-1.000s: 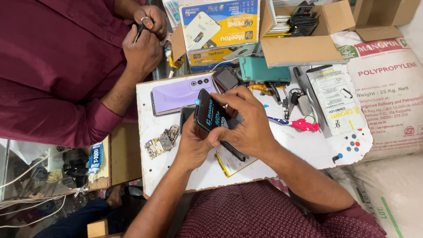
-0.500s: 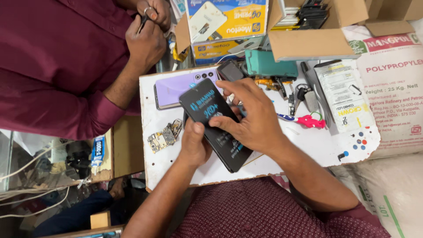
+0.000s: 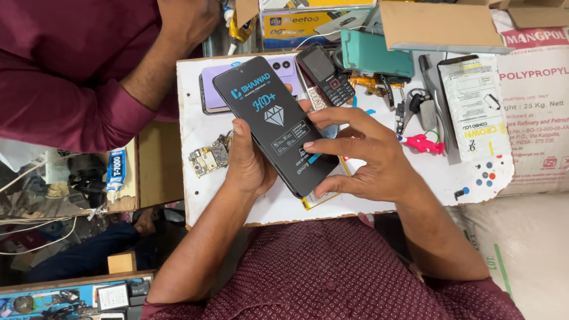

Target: The person cleans the back of a smartphone with a toothbrush, then handles a new screen assembly, peeling off protective films and preparing it for installation. The person also handles the phone's internal frame and battery.

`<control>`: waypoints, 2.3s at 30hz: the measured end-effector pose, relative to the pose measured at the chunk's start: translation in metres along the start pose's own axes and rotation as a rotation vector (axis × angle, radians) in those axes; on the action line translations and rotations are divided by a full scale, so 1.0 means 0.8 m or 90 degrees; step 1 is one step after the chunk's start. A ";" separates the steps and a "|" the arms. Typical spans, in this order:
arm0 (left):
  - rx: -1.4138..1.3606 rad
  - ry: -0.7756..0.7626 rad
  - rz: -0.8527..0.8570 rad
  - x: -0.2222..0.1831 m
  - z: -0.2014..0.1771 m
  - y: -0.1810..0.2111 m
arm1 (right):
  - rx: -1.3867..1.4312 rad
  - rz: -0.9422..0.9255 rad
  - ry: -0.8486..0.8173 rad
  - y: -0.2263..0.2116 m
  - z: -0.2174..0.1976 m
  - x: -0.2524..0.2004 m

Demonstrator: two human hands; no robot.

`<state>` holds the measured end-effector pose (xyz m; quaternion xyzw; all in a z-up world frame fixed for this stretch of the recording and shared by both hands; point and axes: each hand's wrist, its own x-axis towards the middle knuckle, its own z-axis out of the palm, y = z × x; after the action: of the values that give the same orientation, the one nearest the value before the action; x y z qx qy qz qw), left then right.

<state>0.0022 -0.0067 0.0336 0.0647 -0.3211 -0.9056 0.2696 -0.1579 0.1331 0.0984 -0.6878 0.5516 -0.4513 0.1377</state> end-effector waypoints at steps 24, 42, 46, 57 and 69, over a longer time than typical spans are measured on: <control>0.194 0.061 0.118 -0.006 0.006 -0.001 | -0.012 0.151 0.004 -0.009 0.001 -0.008; 0.246 0.033 0.185 -0.006 0.001 -0.004 | 0.397 0.184 0.139 0.033 0.027 -0.053; 0.230 0.040 0.171 -0.005 0.003 -0.004 | 0.403 0.151 0.148 0.034 0.030 -0.053; 0.269 0.020 0.195 -0.006 0.017 0.010 | 0.478 0.146 0.196 0.054 0.033 -0.078; 0.259 -0.115 0.149 -0.009 0.024 0.004 | 0.552 0.138 0.265 0.064 0.046 -0.095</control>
<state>0.0045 0.0053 0.0501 -0.0010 -0.5245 -0.7872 0.3245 -0.1607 0.1707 0.0069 -0.4007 0.3971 -0.7504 0.3445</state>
